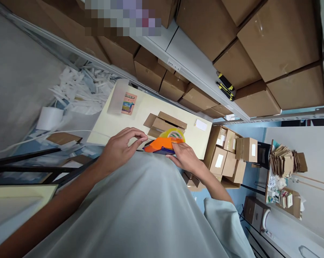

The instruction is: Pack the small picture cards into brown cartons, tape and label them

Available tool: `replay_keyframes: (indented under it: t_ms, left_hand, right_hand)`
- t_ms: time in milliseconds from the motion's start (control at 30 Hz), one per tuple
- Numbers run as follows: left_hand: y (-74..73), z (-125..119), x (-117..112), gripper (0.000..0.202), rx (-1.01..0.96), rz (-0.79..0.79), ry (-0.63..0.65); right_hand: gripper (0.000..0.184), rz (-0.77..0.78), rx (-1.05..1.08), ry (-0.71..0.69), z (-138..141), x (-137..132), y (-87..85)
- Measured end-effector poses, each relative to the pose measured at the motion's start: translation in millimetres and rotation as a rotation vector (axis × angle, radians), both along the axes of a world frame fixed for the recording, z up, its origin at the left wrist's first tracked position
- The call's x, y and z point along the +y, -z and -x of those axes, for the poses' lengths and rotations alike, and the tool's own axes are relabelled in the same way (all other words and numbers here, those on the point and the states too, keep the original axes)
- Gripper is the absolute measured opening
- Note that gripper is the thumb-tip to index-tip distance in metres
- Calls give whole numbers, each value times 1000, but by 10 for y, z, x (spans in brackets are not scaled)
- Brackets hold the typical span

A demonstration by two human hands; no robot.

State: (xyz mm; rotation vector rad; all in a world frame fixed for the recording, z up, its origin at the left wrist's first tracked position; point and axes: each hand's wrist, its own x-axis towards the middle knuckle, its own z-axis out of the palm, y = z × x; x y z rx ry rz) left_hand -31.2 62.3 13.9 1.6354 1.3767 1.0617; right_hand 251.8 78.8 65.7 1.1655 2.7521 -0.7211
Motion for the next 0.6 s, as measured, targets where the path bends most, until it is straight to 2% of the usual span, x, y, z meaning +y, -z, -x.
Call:
replay_keyframes:
  t_ms: [100,167,233,333,467,600]
  left_hand:
    - [131,-24,-56,32,-72,208,10]
    - [212,29,-17,32,-114,317,-68]
    - [314,126,102,34,-158,408,-149]
    - [528,245,403,38,-250,548,-157]
    - [853,188,829,45,-469,712,-188]
    - [1116,23,1078,42,-634,783,-242]
  right_hand:
    - [34,204,-122,-6,-152,28,-66]
    - [33,302,-189,30,-279,114,-107]
    - [33,390,-226,94,-398,272,-139]
    - [37,563,-188,174,-503,625,-141]
    - [38,712,-72,273,-479,1156,-9]
    - [49,684,-85,403,-420,1513,240]
